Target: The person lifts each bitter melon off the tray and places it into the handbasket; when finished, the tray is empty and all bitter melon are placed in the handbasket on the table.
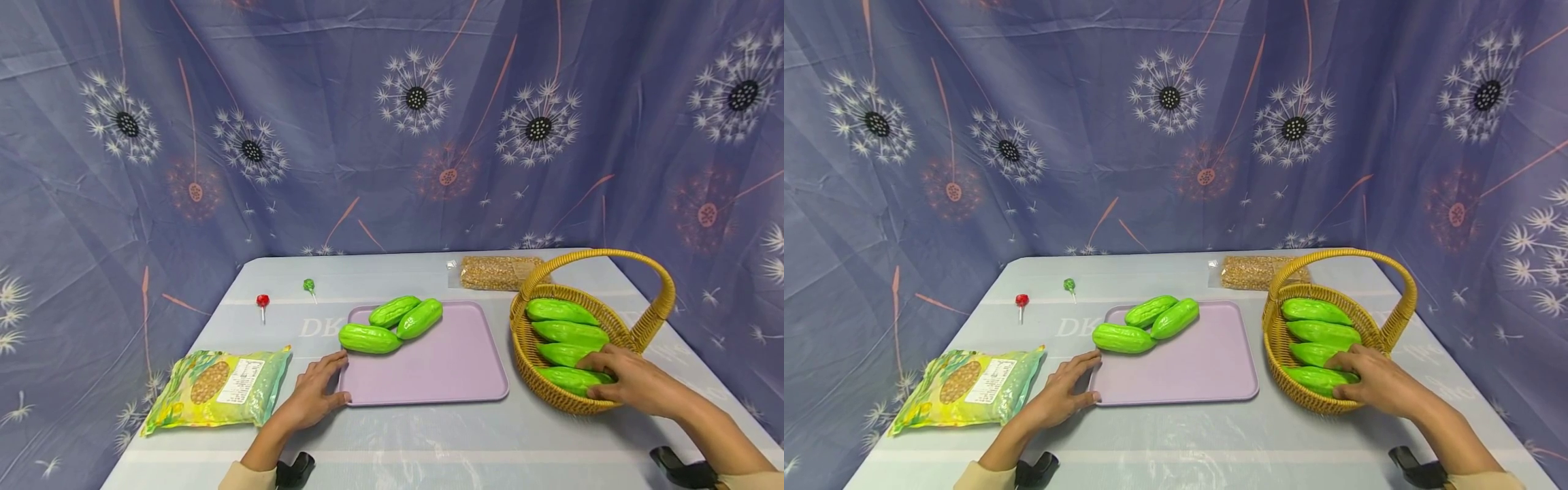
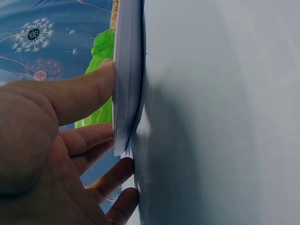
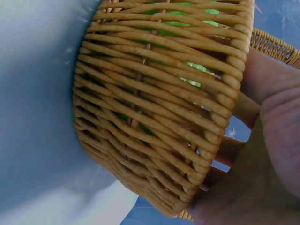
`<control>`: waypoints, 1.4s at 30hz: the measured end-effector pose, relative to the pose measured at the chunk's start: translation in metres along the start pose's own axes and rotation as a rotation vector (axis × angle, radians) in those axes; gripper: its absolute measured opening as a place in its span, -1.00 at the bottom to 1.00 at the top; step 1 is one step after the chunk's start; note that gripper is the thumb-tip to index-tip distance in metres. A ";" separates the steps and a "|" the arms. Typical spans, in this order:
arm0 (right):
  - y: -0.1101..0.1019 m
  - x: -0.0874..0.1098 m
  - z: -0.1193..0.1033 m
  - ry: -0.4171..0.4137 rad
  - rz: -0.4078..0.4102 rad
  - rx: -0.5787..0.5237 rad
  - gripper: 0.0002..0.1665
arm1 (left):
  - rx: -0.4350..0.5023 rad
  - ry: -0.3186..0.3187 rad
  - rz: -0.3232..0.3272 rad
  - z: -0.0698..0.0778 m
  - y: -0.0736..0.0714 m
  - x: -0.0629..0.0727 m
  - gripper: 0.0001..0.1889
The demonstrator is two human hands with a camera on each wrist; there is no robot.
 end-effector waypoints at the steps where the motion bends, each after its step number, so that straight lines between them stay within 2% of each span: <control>1: -0.001 0.000 -0.001 -0.007 0.011 0.002 -0.49 | 0.001 -0.001 0.000 0.000 0.000 0.000 -0.36; 8: -0.006 -0.002 -0.009 -0.022 0.057 0.016 -0.49 | 0.005 -0.008 0.000 0.000 0.000 0.000 -0.36; 17: -0.025 -0.001 -0.028 -0.021 0.144 0.001 -0.48 | 0.003 -0.008 0.001 0.000 0.000 0.000 -0.36; 26: -0.043 -0.001 -0.062 -0.095 0.292 0.053 -0.53 | 0.003 -0.012 -0.001 0.000 0.000 0.000 -0.36; 33: -0.048 -0.007 -0.082 -0.146 0.367 0.039 -0.56 | 0.007 -0.010 -0.003 0.000 0.000 0.000 -0.36; 42: -0.047 -0.022 -0.105 -0.182 0.377 -0.005 -0.53 | 0.012 -0.003 0.000 0.001 0.000 0.000 -0.35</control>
Point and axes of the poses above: each hand's wrist, its own x-axis away from the middle knuckle, its own y-axis out of the palm, z = x × y, the point moved 10 cm from there along -x, towards the middle knuckle, and after that the axes turned 7 degrees about -z, right-handed, at the moved point
